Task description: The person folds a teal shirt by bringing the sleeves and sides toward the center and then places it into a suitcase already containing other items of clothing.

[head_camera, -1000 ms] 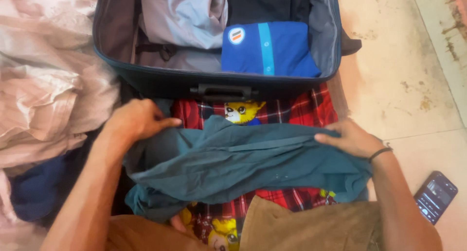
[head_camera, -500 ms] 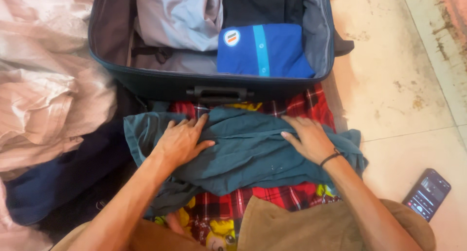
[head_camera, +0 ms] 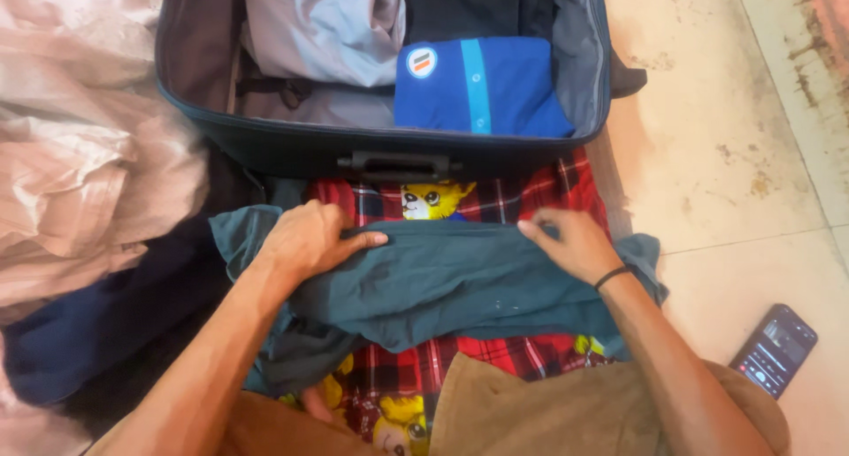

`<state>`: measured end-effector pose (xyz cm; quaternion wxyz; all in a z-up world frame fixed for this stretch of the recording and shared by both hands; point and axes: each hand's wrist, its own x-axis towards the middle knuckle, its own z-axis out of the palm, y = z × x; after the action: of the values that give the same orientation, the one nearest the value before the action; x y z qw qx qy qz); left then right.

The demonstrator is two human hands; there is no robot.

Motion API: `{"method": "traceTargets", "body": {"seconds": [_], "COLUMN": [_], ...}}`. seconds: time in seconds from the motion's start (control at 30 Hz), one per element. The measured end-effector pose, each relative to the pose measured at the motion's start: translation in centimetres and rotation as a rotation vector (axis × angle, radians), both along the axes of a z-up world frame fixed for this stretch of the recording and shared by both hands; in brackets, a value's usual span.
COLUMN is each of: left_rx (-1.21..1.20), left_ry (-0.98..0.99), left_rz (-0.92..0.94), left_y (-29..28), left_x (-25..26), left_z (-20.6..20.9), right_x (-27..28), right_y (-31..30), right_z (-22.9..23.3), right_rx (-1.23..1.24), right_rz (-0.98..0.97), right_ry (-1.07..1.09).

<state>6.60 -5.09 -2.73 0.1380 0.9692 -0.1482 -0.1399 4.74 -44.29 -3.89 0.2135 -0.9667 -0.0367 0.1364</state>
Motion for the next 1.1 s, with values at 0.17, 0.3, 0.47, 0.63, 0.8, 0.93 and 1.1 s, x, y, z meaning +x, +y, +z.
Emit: {"method": "traceTargets", "body": {"seconds": [0.17,0.3,0.47,0.63,0.8,0.93,1.1], "left_rx": [-0.067,-0.068,0.178,0.112,0.027,0.019,0.015], "left_ry": [-0.261,-0.239,-0.004,0.062,-0.175,-0.313,-0.310], "left_rz": [0.027,-0.076,-0.121,0.051,0.055,-0.041,-0.163], "left_y": [-0.4,-0.6,0.5,2.1,1.9,0.9,-2.5], "left_x": [-0.6,-0.8,-0.3,1.4,0.8,0.3,-1.2], "left_z": [0.7,0.7,-0.7,0.3,2.4,2.8,1.5], "right_x": [0.2,0.3,0.1,-0.2,0.2,0.1,1.2], "right_y": [-2.0,-6.2,-7.3,-7.5,-8.9,-12.9,-14.3], "right_z": [-0.6,0.0,1.6,5.4,3.9,0.8,-4.9], "right_rx": [0.035,-0.126,-0.192,-0.029,-0.392,-0.294,-0.123], "right_rz": [0.018,0.008,0.033,-0.134,-0.311,-0.373,-0.374], "right_ry": [-0.223,0.089,0.232,0.345,-0.242,-0.183,0.012]}}
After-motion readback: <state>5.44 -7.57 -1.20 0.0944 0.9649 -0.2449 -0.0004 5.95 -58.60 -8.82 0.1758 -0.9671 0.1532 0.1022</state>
